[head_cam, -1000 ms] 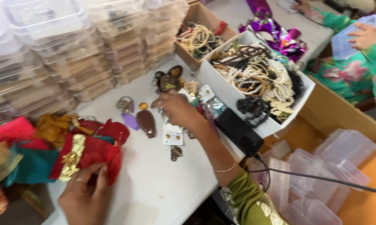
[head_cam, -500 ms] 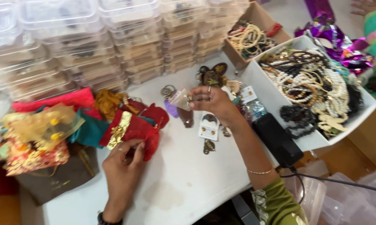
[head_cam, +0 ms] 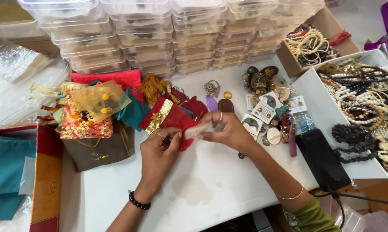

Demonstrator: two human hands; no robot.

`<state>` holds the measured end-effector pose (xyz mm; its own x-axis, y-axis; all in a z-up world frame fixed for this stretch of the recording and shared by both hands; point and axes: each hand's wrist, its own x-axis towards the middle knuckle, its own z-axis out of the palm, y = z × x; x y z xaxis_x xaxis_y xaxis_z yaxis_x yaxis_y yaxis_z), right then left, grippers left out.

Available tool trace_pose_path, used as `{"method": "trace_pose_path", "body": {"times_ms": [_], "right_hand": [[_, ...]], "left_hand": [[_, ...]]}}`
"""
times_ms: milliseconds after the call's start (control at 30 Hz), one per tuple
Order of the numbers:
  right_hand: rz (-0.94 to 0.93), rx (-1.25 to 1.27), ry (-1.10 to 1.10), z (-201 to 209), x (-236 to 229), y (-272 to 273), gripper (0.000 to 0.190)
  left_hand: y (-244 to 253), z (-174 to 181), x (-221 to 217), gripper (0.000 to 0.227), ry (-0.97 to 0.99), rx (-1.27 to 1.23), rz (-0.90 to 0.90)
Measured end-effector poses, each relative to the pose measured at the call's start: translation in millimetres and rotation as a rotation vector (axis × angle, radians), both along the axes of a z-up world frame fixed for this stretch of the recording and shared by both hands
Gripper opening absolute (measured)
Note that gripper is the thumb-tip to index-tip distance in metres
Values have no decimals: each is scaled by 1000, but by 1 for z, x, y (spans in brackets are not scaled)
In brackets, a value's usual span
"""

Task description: The person sorts through various jewelry items on a white table, picking up earrings, pendants, and small pouches. They place items into different colored drawstring bags and organize them into a red box.

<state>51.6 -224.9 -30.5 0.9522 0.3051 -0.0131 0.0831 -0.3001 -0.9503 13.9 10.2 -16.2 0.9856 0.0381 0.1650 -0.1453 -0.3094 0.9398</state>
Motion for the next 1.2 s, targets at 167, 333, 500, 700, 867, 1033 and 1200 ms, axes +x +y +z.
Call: {"method": "trace_pose_path", "body": {"times_ms": [167,333,500,700,867,1033,1200], "right_hand": [[-66,-236,-513,-2,-6,22,21],[-157,-221,-382,-9,-9,34,16],[-233,-363,-659,-11,-14,37,21],[-180,-661,-1063,40,-31,53,29],[-169,-413,-762,-10,-17,38,29],[-178,-246,-375,-10,-12,33,27],[-218,-228,-274,-6,-1,24,20]], "left_hand": [[1,-7,2,15,14,-42,-5],[1,2,-1,16,-56,-25,-16],[-5,17,-9,13,-43,-72,-37],[-15,5,-20,14,-285,54,-141],[-11,5,-18,16,-267,70,-171],[-4,11,-15,58,-390,184,-310],[6,-9,-7,76,-628,512,-242]]}}
